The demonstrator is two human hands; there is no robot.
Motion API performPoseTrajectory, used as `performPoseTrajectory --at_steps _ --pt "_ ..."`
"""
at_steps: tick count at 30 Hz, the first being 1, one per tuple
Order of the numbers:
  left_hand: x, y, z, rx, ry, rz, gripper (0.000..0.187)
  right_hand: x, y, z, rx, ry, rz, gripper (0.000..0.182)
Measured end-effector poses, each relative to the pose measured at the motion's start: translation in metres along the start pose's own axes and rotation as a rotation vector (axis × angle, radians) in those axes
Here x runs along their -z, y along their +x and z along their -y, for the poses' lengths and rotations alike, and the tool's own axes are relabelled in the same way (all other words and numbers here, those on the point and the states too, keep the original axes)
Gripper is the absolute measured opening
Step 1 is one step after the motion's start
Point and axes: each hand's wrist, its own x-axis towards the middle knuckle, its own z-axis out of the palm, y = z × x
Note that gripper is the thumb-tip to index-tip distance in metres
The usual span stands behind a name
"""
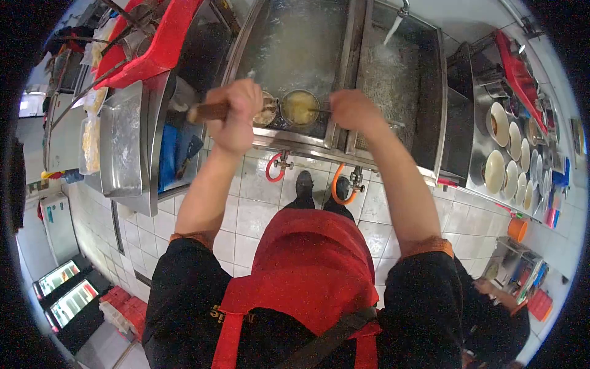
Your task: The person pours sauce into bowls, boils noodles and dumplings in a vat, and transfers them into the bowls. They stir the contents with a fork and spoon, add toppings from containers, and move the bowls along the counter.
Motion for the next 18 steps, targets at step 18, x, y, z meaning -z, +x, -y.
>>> performPoseTrajectory --at_steps 18 --pt "0.008 0.03 0.011 0.187 0.158 -0.069 0.039 0.036 -0.035 0.018 -0.002 -0.101 -0.1 0.016"
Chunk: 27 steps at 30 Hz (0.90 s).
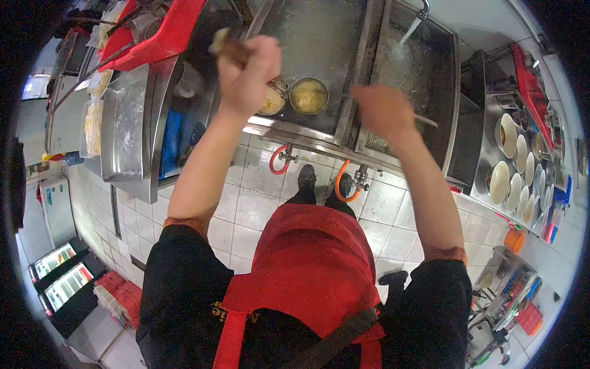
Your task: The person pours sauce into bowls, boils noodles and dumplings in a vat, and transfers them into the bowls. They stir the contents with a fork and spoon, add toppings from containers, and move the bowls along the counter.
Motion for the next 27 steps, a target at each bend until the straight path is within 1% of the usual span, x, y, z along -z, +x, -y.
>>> performPoseTrajectory --at_steps 1,3,4,6,7,9,10,12,14,15,16,17,18,19,20,21,22,23,24,25,27 --pt "-0.002 0.004 0.006 0.056 0.025 0.006 0.04 0.011 0.003 0.027 -0.038 -0.214 0.06 0.017" --pt "-0.006 0.012 0.019 0.156 0.072 0.019 0.041 0.012 0.023 0.031 -0.089 -0.225 0.023 0.017" --pt "-0.007 0.015 0.021 0.142 0.058 0.026 0.04 0.008 0.031 0.03 -0.111 -0.231 0.007 0.017" --pt "-0.006 0.019 0.021 0.118 0.043 0.035 0.037 -0.02 0.041 0.035 -0.036 -0.253 0.078 0.018" --pt "-0.007 0.018 0.02 0.16 0.07 -0.035 0.038 -0.025 0.044 0.038 -0.007 -0.257 0.109 0.018" --pt "-0.014 0.016 0.018 0.226 0.115 -0.167 0.039 -0.009 0.042 0.04 -0.056 -0.225 0.065 0.017" --pt "-0.018 0.014 0.019 0.174 0.131 -0.224 0.039 0.0 0.037 0.041 -0.079 -0.215 0.043 0.017" --pt "-0.029 0.011 0.014 0.066 0.148 -0.324 0.037 -0.009 0.038 0.05 -0.092 -0.215 0.124 0.018" --pt "-0.046 0.011 -0.008 -0.011 0.209 -0.454 0.036 -0.015 0.02 0.049 0.078 -0.245 0.041 0.015" --pt "-0.039 0.009 -0.002 -0.064 0.321 -0.422 0.03 -0.003 -0.002 0.044 0.046 -0.227 -0.008 0.015" --pt "-0.033 0.007 0.002 -0.168 0.265 -0.424 0.029 0.014 -0.027 0.035 0.017 -0.212 -0.055 0.016" --pt "-0.038 0.001 -0.013 -0.042 0.133 -0.453 0.029 0.031 -0.058 0.014 -0.063 -0.134 -0.112 0.014" --pt "-0.038 0.002 -0.019 -0.161 -0.006 -0.382 0.032 0.048 -0.095 -0.01 -0.128 -0.056 -0.174 0.013" --pt "-0.051 0.0 -0.037 -0.156 -0.063 -0.424 0.035 0.061 -0.132 -0.032 -0.175 0.031 -0.242 0.013" --pt "-0.043 -0.003 -0.039 -0.205 -0.085 -0.336 0.036 0.072 -0.17 -0.059 -0.168 0.2 -0.345 0.011" --pt "-0.05 -0.003 -0.05 -0.184 -0.146 -0.354 0.039 0.08 -0.202 -0.086 -0.369 0.39 -0.304 0.014" --pt "-0.055 -0.004 -0.055 -0.22 -0.127 -0.33 0.039 0.063 -0.234 -0.122 -0.401 0.474 -0.51 0.016" --pt "-0.058 -0.004 -0.058 -0.26 -0.101 -0.313 0.04 0.062 -0.259 -0.141 -0.623 0.319 -0.499 0.013" --pt "-0.059 -0.002 -0.059 -0.298 -0.068 -0.299 0.04 0.046 -0.274 -0.162 -0.767 0.164 -0.523 0.013" --pt "-0.06 0.0 -0.055 -0.333 -0.009 -0.333 0.04 0.029 -0.274 -0.18 -0.965 0.035 -0.435 0.012" --pt "-0.064 0.001 -0.058 -0.343 0.054 -0.329 0.041 -0.046 -0.271 -0.233 -0.875 -0.127 -0.386 0.01"
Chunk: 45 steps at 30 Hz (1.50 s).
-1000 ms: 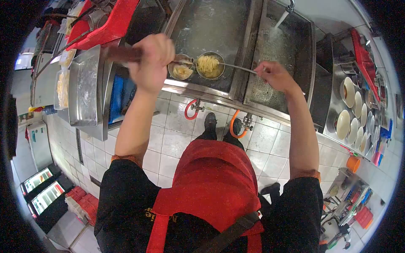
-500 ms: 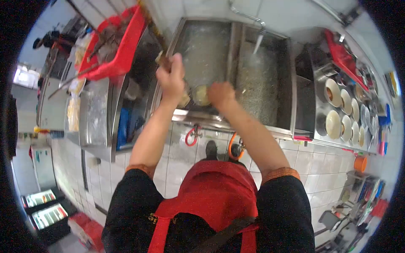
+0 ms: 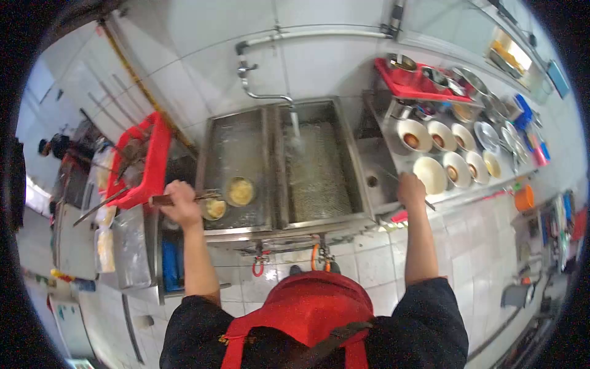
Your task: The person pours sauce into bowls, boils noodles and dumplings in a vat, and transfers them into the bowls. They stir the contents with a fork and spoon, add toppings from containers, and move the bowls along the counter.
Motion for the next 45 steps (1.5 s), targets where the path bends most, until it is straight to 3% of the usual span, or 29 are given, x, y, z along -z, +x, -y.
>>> performPoseTrajectory --at_steps 2,4,7,9,10,13,16,17,18,19,20,22,25,26,29,32,33,34,37,38,39,41,42,43,44,45 --pt "-0.004 0.005 -0.005 -0.023 0.032 0.009 0.043 -0.067 0.011 -0.011 0.141 -0.045 -0.028 0.009" --pt "-0.007 0.01 -0.009 -0.052 0.052 0.051 0.045 -0.078 0.01 -0.004 0.121 -0.081 0.065 0.008" --pt "-0.02 0.012 -0.026 -0.032 -0.008 0.082 0.046 -0.065 -0.003 0.002 0.143 -0.059 -0.026 0.01" --pt "-0.024 0.013 -0.027 -0.132 0.012 0.129 0.046 -0.049 -0.013 0.005 0.123 0.007 -0.098 0.011" --pt "-0.021 0.012 -0.025 -0.172 0.019 0.165 0.046 -0.048 -0.015 0.009 0.114 0.119 -0.258 0.015" --pt "-0.021 0.014 -0.033 -0.26 0.042 0.206 0.046 -0.014 -0.018 0.054 0.247 0.508 -0.255 0.013" --pt "-0.023 0.012 -0.046 -0.327 -0.01 0.261 0.041 0.028 -0.039 0.16 0.358 1.156 0.246 0.02" --pt "-0.024 0.012 -0.048 -0.357 -0.05 0.289 0.038 0.049 -0.046 0.199 0.43 1.308 0.559 0.025" --pt "-0.025 0.009 -0.051 -0.353 -0.062 0.284 0.037 0.071 -0.056 0.239 0.37 1.582 0.926 0.033" --pt "-0.027 0.006 -0.054 -0.413 -0.025 0.298 0.039 0.077 -0.063 0.276 0.359 1.842 1.167 0.042" --pt "-0.03 0.005 -0.056 -0.477 0.012 0.312 0.042 0.086 -0.064 0.309 0.383 1.916 1.395 0.054" --pt "-0.028 0.0 -0.058 -0.516 0.035 0.379 0.046 0.14 -0.076 0.37 0.061 2.274 1.53 0.042" --pt "-0.017 -0.012 -0.053 -0.435 0.082 0.377 0.047 0.097 -0.049 0.431 0.243 2.432 1.832 0.033" --pt "-0.01 -0.017 -0.049 -0.433 0.069 0.35 0.047 0.11 -0.052 0.429 0.029 2.308 1.827 0.023" --pt "0.007 -0.025 -0.05 -0.386 0.004 0.405 0.043 0.108 -0.066 0.437 0.047 2.236 1.58 0.033" --pt "0.027 -0.037 -0.04 -0.383 0.332 0.366 0.038 0.085 -0.077 0.443 -0.068 2.19 1.594 0.024" --pt "0.028 -0.03 -0.036 -0.424 0.419 0.33 0.037 0.082 -0.064 0.453 -0.032 2.16 1.599 0.023" --pt "0.023 -0.029 -0.039 -0.358 0.118 0.317 0.037 0.09 -0.045 0.462 0.089 2.199 1.647 0.021" --pt "0.02 -0.028 -0.036 -0.285 0.257 0.214 0.04 0.094 -0.054 0.463 0.393 2.28 1.86 0.016" --pt "0.021 -0.035 -0.046 -0.367 0.257 0.201 0.04 0.103 -0.069 0.456 0.553 2.294 1.924 0.016" --pt "0.014 -0.03 -0.048 -0.477 0.238 0.188 0.04 0.075 -0.069 0.467 -0.078 2.309 1.707 0.022" --pt "0.014 -0.023 -0.037 -0.519 0.499 0.212 0.035 0.05 -0.052 0.483 0.186 2.249 1.624 0.029" --pt "0.027 -0.033 -0.035 -0.375 0.548 0.245 0.034 0.043 -0.076 0.478 0.292 2.242 1.652 0.035" --pt "0.03 -0.025 -0.026 -0.273 0.57 0.271 0.033 0.092 -0.082 0.459 0.447 2.225 1.632 0.041" --pt "0.036 -0.025 -0.021 -0.329 0.648 0.244 0.032 0.136 -0.068 0.44 0.631 2.197 1.547 0.049" --pt "0.037 -0.021 -0.011 -0.306 0.522 0.177 0.032 0.141 -0.082 0.432 0.612 2.268 1.487 0.059"
